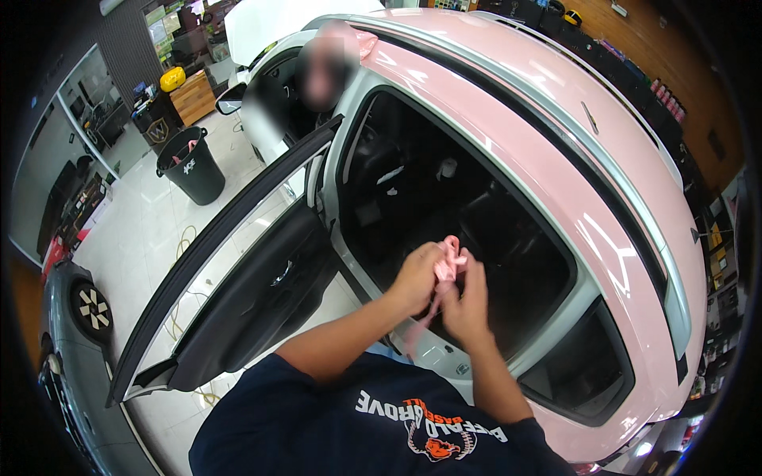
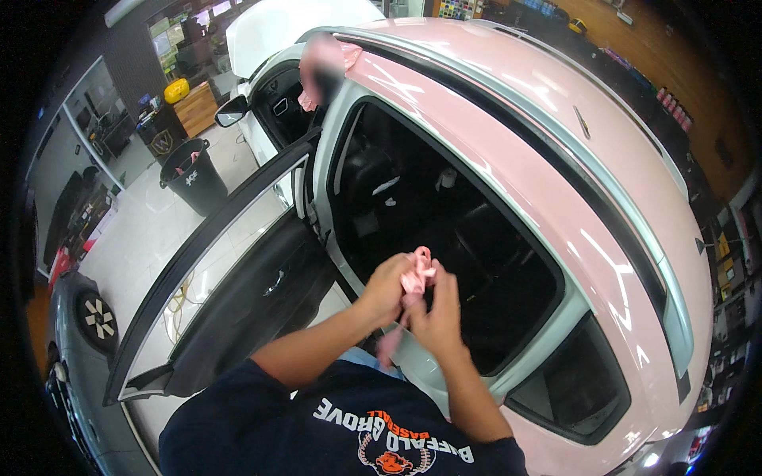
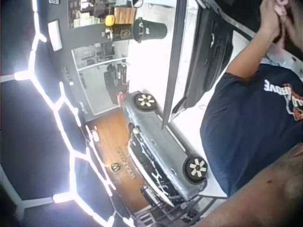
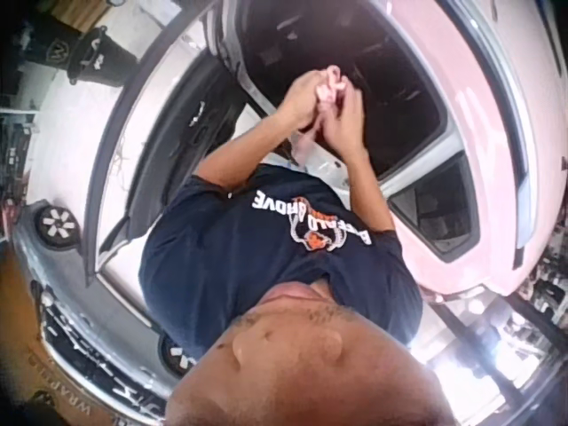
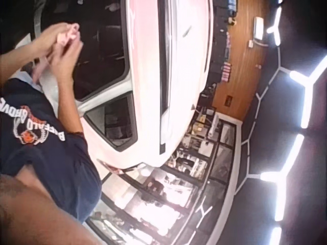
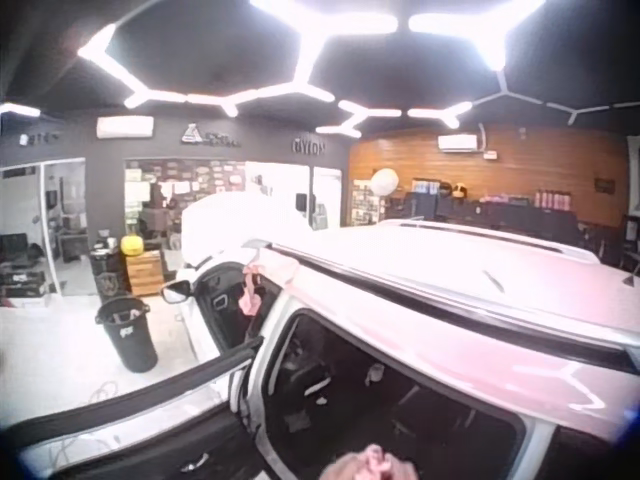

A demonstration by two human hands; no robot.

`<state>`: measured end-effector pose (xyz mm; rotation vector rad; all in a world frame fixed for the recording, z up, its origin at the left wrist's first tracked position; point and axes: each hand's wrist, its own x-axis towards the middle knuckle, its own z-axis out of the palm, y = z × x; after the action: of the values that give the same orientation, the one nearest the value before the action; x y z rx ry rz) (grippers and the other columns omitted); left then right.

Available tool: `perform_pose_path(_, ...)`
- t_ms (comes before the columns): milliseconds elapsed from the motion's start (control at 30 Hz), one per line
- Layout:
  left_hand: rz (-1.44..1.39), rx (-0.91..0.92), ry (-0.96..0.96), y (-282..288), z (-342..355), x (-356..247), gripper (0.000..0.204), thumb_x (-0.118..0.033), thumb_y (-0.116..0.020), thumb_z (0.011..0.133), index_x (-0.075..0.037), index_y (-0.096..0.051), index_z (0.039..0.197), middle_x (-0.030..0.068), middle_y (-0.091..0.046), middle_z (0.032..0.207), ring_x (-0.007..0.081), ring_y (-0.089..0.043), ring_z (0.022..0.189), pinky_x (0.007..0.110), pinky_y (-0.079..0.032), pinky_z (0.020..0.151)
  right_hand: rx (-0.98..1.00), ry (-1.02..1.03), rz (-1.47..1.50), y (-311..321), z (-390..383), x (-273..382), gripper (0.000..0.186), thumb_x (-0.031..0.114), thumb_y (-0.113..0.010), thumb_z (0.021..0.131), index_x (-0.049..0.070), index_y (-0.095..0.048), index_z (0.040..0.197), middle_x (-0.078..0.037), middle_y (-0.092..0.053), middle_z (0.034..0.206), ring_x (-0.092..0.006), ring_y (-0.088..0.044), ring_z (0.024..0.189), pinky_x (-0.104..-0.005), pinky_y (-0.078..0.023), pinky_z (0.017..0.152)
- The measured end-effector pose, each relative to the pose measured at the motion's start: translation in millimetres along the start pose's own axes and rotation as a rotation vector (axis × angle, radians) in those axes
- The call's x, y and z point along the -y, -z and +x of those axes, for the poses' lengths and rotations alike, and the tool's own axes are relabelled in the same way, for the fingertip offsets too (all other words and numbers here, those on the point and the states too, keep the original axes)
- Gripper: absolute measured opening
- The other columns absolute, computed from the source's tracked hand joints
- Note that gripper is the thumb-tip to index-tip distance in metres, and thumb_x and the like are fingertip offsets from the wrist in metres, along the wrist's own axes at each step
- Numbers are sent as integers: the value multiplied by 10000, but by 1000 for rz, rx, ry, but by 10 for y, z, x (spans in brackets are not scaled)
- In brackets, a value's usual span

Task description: The person applies a pink vinyl wrap to the roof rails of a white car. They use a yellow heat gun to warm the vinyl and a metal squeegee to smooth it onto the surface. The person also uses a knife to trim the excess wrap and removes the protective backing film from the vinyl.

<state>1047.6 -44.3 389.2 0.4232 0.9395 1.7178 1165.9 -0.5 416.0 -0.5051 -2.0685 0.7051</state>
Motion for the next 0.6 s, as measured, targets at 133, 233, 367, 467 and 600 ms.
perform_pose_path(133, 161, 66, -72, -187, 13, -63, 337, -282, -380, 1028, -71, -513, 1256, 80, -607, 1039, 137, -596, 829, 274, -498, 636, -145, 47, -37, -205, -121, -95, 486, 301, -636, 876, -19, -485, 1209, -219, -507, 1055, -338, -529, 994, -415, -434, 859)
perform_pose_path(233, 210, 453, 200, -355, -142, -187, 508, -328, -347, 1057, -170, -206, 1518, 79, -537, 1150, 157, -543, 901, 300, -467, 825, -301, -325, 101, 108, 161, -489, 187, 180, -501, 970, 1, -485, 1024, -138, -550, 882, -208, -549, 794, -370, -457, 694)
perform_pose_path(367, 220, 328, 137, -209, -107, -8, 547, -432, -390, 1033, -189, -258, 1505, 56, -544, 1123, 121, -548, 929, 292, -475, 821, -561, -371, 250, 223, 570, -309, 183, 121, -403, 1002, 2, -537, 967, -103, -577, 887, -160, -559, 791, -313, -472, 688)
perform_pose_path(467, -170, 279, 372, -215, 5, -227, 474, -393, -416, 1030, -157, -375, 1439, 44, -573, 1128, 118, -561, 966, 298, -468, 869, -458, -219, 129, 27, 613, -257, 149, 107, -452, 972, 4, -551, 1012, -128, -580, 975, -215, -583, 857, -352, -479, 755)
perform_pose_path(600, -342, 141, 57, 325, 534, -402, 364, -270, -464, 1010, -64, -500, 1308, 114, -633, 1158, 186, -621, 994, 342, -499, 865, -137, 36, -265, -484, 603, -97, 199, 153, -634, 860, 28, -598, 1010, -182, -553, 1062, -377, -528, 1038, -439, -441, 923)
